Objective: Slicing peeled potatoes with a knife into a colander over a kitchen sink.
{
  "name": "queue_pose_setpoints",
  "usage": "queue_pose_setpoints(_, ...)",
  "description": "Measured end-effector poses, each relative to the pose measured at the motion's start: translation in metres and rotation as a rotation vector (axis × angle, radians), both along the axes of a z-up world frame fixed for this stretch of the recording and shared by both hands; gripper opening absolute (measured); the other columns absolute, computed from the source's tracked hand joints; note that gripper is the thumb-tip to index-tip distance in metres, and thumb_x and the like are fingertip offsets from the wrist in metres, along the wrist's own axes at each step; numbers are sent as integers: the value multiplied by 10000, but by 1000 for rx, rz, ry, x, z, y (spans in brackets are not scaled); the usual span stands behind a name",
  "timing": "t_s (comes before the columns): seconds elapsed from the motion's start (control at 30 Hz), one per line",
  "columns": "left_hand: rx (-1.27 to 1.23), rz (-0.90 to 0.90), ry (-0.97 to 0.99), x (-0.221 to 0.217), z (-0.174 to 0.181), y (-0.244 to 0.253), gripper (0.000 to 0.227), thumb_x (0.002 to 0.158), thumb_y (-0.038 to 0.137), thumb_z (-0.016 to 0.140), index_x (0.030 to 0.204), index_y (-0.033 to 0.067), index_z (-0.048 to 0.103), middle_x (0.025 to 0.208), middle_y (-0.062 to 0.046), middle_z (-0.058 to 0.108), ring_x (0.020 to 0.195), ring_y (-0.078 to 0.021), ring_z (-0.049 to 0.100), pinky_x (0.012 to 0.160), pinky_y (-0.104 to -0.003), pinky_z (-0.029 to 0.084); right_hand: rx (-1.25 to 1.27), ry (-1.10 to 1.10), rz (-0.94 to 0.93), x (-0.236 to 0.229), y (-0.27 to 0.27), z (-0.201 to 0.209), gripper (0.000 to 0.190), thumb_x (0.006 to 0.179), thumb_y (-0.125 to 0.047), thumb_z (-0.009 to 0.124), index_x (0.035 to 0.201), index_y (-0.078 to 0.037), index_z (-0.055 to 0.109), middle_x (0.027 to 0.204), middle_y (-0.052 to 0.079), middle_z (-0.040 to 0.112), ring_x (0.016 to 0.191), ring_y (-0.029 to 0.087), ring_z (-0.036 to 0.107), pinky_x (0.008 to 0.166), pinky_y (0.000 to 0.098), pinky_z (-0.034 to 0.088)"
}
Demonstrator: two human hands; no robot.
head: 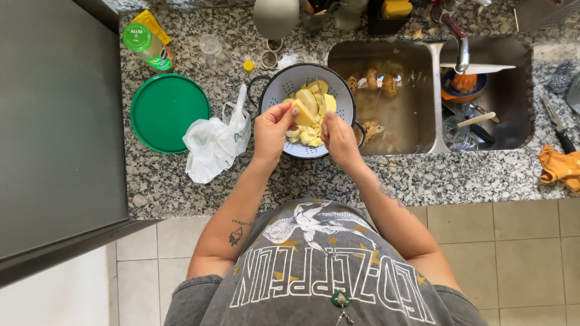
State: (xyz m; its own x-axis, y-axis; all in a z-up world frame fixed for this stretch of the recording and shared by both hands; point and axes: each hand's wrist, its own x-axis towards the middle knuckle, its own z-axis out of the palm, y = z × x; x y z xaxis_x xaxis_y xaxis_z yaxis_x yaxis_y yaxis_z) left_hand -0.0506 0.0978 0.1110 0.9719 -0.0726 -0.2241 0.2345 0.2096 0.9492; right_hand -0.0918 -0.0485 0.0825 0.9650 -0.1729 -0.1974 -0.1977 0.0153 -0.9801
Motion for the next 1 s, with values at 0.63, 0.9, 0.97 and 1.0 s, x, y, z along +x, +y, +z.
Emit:
queue_pose_setpoints(0.63, -124, -25, 68, -3, -10, -10, 200, 823, 191, 725, 906, 17, 671, 743, -86, 680, 645, -157, 693, 606, -236, 599, -702, -42, 242, 2, 12, 32, 539, 1002, -488, 317, 889, -25, 569, 706, 250, 603, 752, 471, 604, 653, 505, 476)
queue_pose_setpoints(0.9, -255, -11, 150, -4, 12, -5, 268, 850, 206, 691, 1055, 51, 613, 807, -33, 607, 745, -185, 698, 711, -279, 614, 133, 31, 189, 10, -11, -37, 542, 951, -603, 296, 678, -149, 407, 486, -33, 301, 316, 62, 296, 265, 175, 242)
queue_pose_setpoints(0.97, -276, -10, 171, -5, 9, -8, 268, 842, 216, 700, 1034, 55, 608, 820, -41, 602, 770, -205, 699, 722, -283, 609, -100, -22, 220, 7, -6, -8, 490, 957, -549, 375, 752, -110, 449, 564, 43, 408, 482, 154, 400, 431, 271, 336)
queue_pose_setpoints(1.0, -296, -4, 194, -7, 7, -9, 269, 835, 227, 710, 1014, 58, 603, 834, -50, 597, 795, -225, 699, 733, -287, 605, -331, -73, 254, 4, -2, 6, 446, 962, -494, 454, 826, -71, 491, 642, 119, 515, 648, 245, 503, 597, 368, 429)
